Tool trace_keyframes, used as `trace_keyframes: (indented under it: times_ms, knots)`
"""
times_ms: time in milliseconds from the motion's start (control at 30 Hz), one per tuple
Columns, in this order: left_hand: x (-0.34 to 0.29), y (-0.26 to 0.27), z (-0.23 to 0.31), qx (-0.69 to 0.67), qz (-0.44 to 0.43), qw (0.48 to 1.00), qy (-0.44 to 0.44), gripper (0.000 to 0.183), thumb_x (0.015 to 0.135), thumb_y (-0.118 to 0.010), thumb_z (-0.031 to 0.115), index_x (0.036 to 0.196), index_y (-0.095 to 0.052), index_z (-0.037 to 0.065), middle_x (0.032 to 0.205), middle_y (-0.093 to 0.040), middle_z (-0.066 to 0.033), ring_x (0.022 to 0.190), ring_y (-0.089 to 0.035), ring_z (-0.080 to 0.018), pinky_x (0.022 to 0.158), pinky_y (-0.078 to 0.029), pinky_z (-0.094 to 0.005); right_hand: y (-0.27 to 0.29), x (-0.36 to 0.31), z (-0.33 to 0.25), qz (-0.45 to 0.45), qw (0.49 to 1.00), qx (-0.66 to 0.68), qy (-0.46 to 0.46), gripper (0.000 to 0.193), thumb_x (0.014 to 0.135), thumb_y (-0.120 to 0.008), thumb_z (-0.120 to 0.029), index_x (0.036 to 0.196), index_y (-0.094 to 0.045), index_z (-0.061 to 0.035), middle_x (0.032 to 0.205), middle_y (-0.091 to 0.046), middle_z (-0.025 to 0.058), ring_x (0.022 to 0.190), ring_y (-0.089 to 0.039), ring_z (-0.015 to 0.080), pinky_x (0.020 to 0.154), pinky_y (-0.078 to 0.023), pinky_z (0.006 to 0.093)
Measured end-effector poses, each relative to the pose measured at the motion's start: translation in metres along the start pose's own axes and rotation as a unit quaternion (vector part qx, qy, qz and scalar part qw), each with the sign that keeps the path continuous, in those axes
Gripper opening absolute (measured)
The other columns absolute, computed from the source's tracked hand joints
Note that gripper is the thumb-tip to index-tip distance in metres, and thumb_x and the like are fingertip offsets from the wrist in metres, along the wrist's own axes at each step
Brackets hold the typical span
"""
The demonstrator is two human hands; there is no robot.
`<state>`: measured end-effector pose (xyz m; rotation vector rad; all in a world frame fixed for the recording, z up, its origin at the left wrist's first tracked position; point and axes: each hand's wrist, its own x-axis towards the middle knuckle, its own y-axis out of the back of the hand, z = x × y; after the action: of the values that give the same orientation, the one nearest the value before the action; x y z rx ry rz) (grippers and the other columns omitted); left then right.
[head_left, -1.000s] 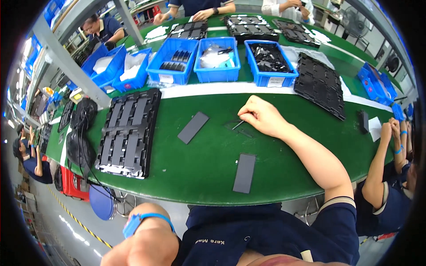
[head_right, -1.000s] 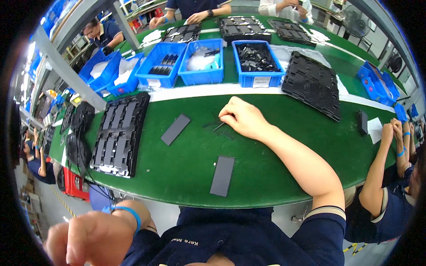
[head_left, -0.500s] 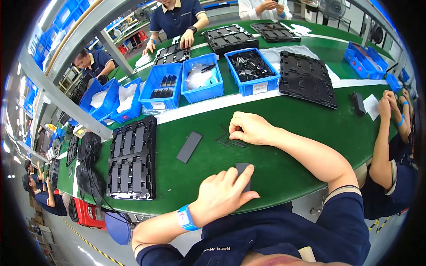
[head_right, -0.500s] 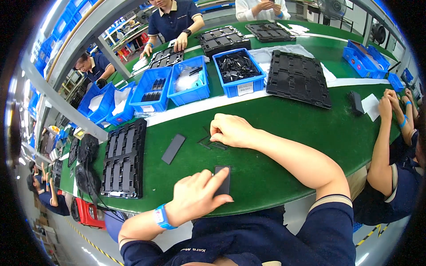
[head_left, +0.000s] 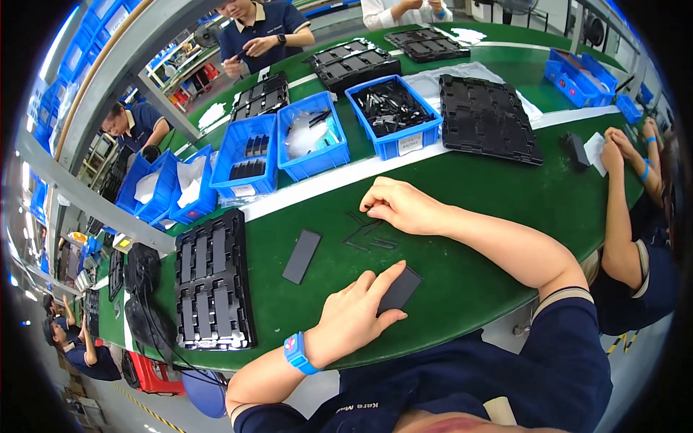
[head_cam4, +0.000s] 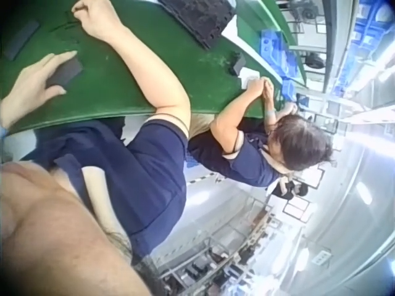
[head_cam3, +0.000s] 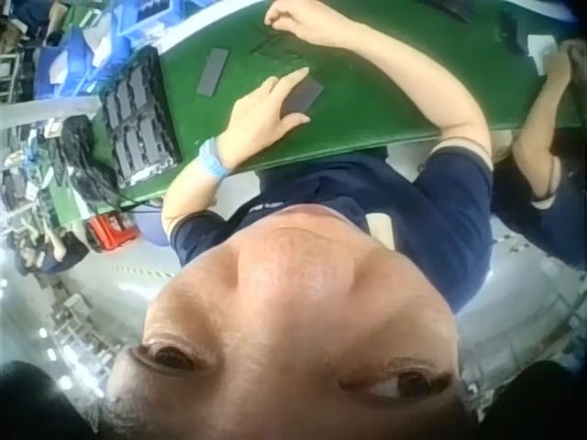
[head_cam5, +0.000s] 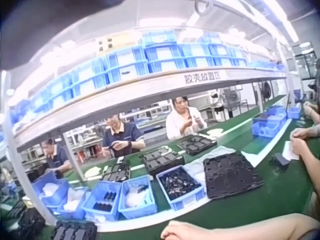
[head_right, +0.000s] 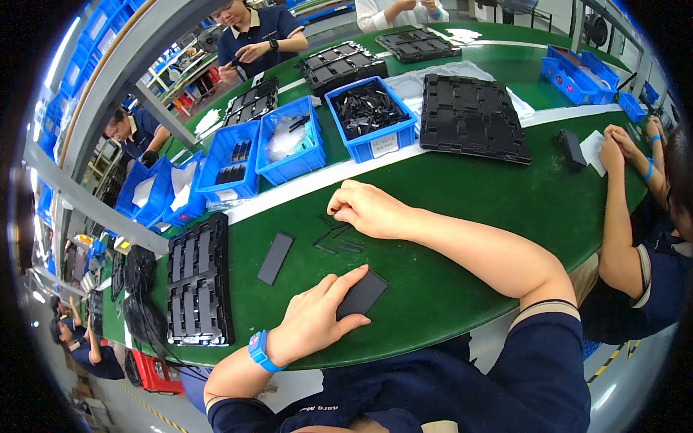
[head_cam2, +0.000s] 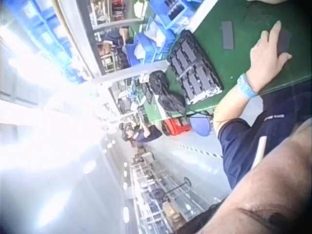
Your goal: The person assembles small plastic components by hand.
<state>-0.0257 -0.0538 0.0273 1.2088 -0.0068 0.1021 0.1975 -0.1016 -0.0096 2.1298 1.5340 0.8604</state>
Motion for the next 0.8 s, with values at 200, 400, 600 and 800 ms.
trace_keyframes:
  times_ms: [200,400,600,800]
  knots:
    - [0.007,-0.001,-0.008,-0.209,-0.028,0.978,0.01,0.06,0.085,-0.061,0.007,0.141,-0.039,0.01,0.124,-0.057,-0.0193,0.104,-0.061,-0.0368,0.086,-0.05,-0.0398,-0.006,0.005,-0.003,-0.016,0.957,0.273,-0.099,0.018,0.092,-0.061,-0.01,0.108,-0.065,-0.0016,0.087,-0.063,0.0019,0.075,-0.061,0.0084,0.068,-0.052,0.0229]
    - [0.017,-0.004,-0.047,-0.384,0.16,0.906,0.078,0.068,0.087,-0.052,-0.009,0.147,-0.025,0.006,0.11,-0.058,-0.0119,0.095,-0.059,-0.016,0.086,-0.046,-0.0284,-0.001,0.002,-0.01,0.04,0.927,0.352,-0.124,0.02,0.088,-0.066,-0.01,0.105,-0.064,0.001,0.082,-0.066,0.0048,0.066,-0.062,0.0084,0.06,-0.053,0.0232]
    - [0.022,0.001,-0.056,-0.329,0.163,0.913,0.176,0.064,0.086,-0.064,0.009,0.143,-0.033,0.007,0.114,-0.058,-0.0211,0.104,-0.06,-0.0299,0.088,-0.048,-0.0379,0.002,0.001,-0.016,0.022,0.907,0.392,-0.154,0.024,0.087,-0.068,-0.012,0.105,-0.064,0.0034,0.085,-0.065,0.007,0.069,-0.062,0.0111,0.063,-0.054,0.0249]
    - [0.023,-0.004,-0.053,-0.28,0.176,0.93,0.161,0.072,0.079,-0.071,0.01,0.141,-0.036,0.005,0.112,-0.058,-0.0169,0.1,-0.06,-0.0248,0.086,-0.049,-0.0351,-0.001,0.0,-0.02,0.012,0.9,0.402,-0.168,0.026,0.087,-0.065,-0.006,0.111,-0.062,0.0038,0.09,-0.065,0.0098,0.07,-0.062,0.0126,0.065,-0.055,0.0262]
